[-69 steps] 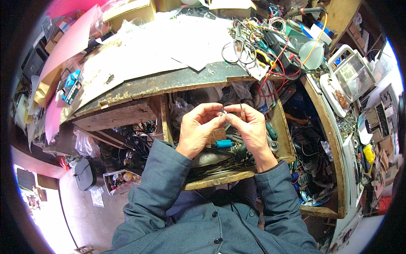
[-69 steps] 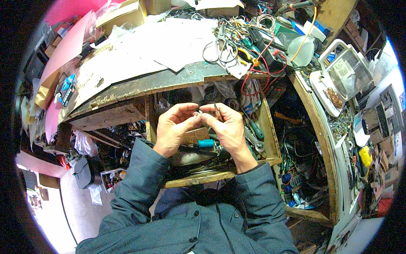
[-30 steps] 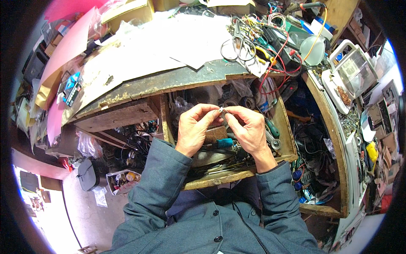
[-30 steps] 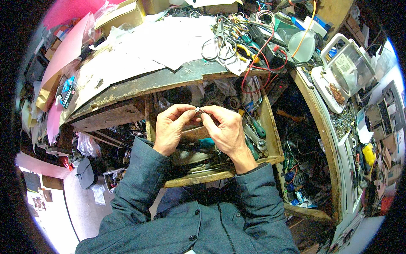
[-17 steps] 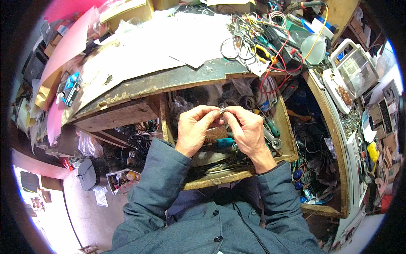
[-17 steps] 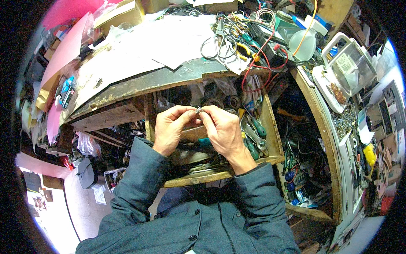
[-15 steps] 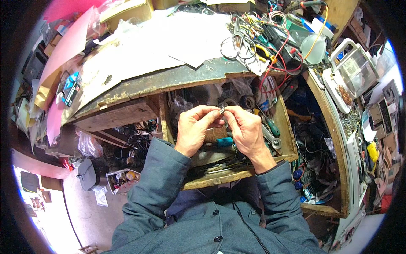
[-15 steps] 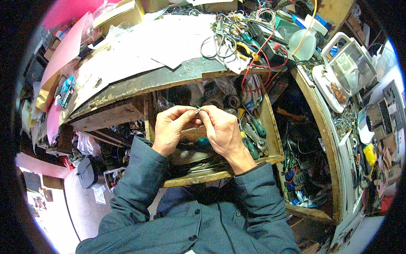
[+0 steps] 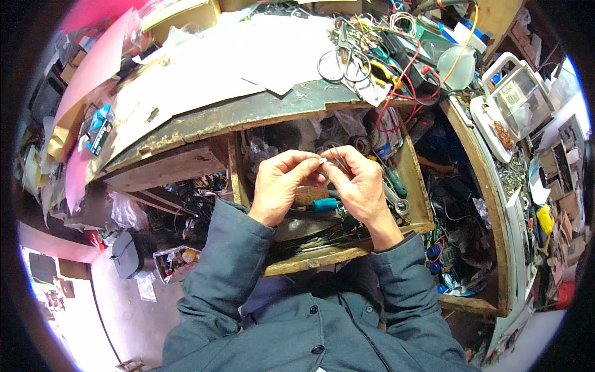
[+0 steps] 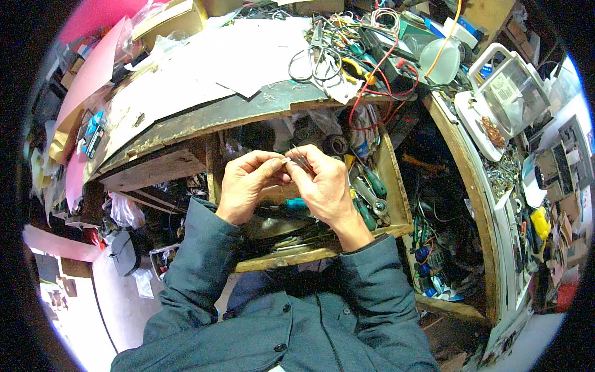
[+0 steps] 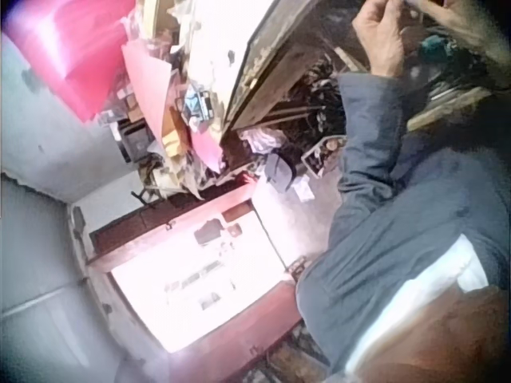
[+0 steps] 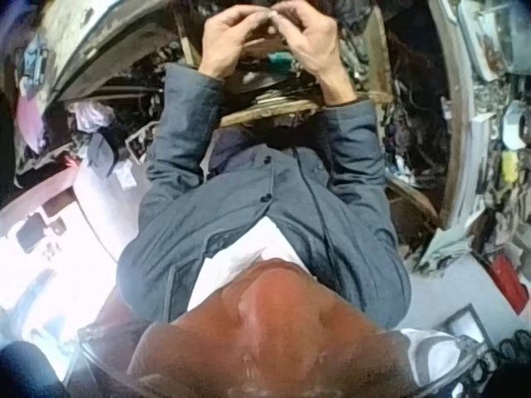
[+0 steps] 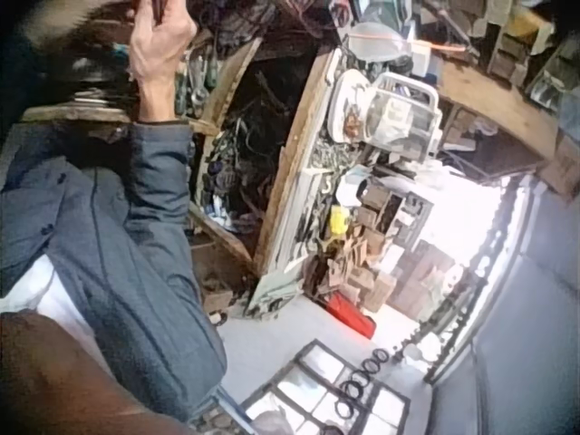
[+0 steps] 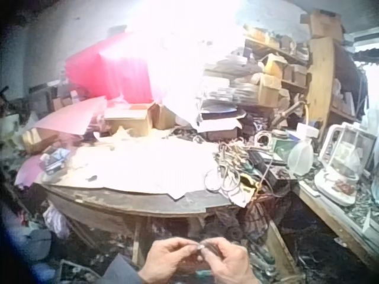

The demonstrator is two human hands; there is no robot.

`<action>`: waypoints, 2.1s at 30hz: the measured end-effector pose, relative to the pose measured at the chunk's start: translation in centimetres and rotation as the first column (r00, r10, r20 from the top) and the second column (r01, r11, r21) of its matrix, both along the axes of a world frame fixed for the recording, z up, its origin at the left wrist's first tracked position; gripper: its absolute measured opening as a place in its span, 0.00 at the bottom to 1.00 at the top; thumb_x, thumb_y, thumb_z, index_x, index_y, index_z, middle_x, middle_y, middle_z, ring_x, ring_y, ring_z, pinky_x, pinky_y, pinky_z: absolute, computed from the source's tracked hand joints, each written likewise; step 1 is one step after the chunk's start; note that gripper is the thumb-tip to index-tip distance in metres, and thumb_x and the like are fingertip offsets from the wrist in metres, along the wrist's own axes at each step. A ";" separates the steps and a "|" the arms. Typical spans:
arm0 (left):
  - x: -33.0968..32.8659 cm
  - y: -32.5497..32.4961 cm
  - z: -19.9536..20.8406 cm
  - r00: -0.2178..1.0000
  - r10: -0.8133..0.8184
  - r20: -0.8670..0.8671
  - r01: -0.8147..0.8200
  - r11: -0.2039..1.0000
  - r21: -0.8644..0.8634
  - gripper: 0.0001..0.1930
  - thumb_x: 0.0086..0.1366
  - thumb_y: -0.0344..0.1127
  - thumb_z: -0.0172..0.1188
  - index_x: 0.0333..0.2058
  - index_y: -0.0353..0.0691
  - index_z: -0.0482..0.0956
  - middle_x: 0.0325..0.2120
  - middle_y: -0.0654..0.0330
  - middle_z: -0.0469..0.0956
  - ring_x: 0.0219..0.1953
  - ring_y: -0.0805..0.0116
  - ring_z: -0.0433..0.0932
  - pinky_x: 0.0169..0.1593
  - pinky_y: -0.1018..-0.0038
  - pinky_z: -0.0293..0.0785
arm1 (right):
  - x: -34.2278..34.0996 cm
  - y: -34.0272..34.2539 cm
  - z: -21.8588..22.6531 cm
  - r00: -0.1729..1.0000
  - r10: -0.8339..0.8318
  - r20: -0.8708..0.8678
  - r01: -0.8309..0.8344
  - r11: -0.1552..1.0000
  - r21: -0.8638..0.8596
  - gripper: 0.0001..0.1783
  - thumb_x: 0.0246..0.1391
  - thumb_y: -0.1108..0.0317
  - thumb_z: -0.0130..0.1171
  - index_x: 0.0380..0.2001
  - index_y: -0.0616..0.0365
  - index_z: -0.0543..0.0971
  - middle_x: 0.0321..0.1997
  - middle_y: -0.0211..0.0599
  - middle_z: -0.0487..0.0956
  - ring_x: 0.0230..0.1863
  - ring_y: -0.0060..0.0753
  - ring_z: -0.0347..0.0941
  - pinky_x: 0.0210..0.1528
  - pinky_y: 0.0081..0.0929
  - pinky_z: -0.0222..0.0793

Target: The person sits at a cluttered workbench and handles small electronic components, including wires and connectors. They use a screwdriver to manipulate a small part, open a case to retrieve a caliper, and then continue assembling or inspecting the components.

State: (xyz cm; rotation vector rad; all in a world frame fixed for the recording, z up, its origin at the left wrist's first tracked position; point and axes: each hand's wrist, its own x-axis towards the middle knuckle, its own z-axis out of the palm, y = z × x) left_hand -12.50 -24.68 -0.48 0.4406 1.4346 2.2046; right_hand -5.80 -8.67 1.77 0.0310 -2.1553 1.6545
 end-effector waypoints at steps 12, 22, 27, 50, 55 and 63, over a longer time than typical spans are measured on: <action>0.4 0.0 0.8 0.996 0.038 -0.080 -0.035 0.999 0.041 0.08 0.66 0.27 0.66 0.42 0.32 0.85 0.34 0.58 0.85 0.36 0.72 0.83 0.42 0.75 0.81 | 0.0 0.7 0.0 0.996 0.086 0.036 -0.076 0.973 -0.218 0.05 0.61 0.76 0.63 0.40 0.63 0.83 0.33 0.28 0.84 0.35 0.15 0.78 0.39 0.16 0.74; 0.7 0.5 0.4 0.944 0.164 -0.287 -0.149 0.986 0.073 0.08 0.65 0.24 0.66 0.43 0.34 0.83 0.38 0.60 0.84 0.38 0.74 0.82 0.45 0.77 0.80 | 0.1 0.6 -0.1 0.997 0.070 0.021 -0.067 0.991 -0.115 0.06 0.60 0.74 0.64 0.39 0.64 0.84 0.33 0.30 0.85 0.36 0.15 0.77 0.40 0.18 0.74; 0.9 0.5 0.3 0.949 0.170 -0.267 -0.152 0.985 0.087 0.08 0.65 0.24 0.66 0.43 0.34 0.83 0.39 0.59 0.85 0.40 0.74 0.83 0.47 0.77 0.80 | 0.4 0.5 1.0 0.996 0.040 -0.077 -0.037 0.998 0.046 0.09 0.63 0.70 0.60 0.37 0.66 0.84 0.33 0.37 0.85 0.34 0.18 0.78 0.38 0.20 0.73; 1.4 0.5 0.9 0.858 0.252 -0.448 -0.293 0.956 -0.022 0.07 0.65 0.23 0.65 0.42 0.33 0.84 0.37 0.60 0.85 0.39 0.77 0.82 0.45 0.80 0.79 | 0.5 0.3 0.9 0.998 0.055 -0.032 -0.052 0.995 0.084 0.06 0.64 0.71 0.58 0.37 0.63 0.81 0.23 0.32 0.76 0.26 0.17 0.69 0.30 0.23 0.68; 1.5 0.5 0.9 0.813 0.265 -0.518 -0.359 0.929 -0.088 0.07 0.64 0.24 0.66 0.41 0.33 0.84 0.35 0.60 0.85 0.37 0.76 0.83 0.43 0.79 0.80 | 0.6 0.0 0.8 1.000 0.026 0.000 -0.026 0.995 0.100 0.07 0.65 0.70 0.58 0.38 0.63 0.80 0.24 0.32 0.76 0.27 0.18 0.69 0.30 0.24 0.68; 1.6 0.4 0.9 0.678 0.275 -0.682 -0.468 0.876 -0.112 0.07 0.64 0.23 0.67 0.41 0.33 0.83 0.34 0.62 0.84 0.36 0.79 0.81 0.41 0.80 0.79 | 0.6 -0.6 0.4 1.000 0.019 -0.014 -0.018 0.996 0.087 0.05 0.65 0.72 0.57 0.38 0.63 0.78 0.26 0.39 0.79 0.26 0.21 0.71 0.30 0.25 0.69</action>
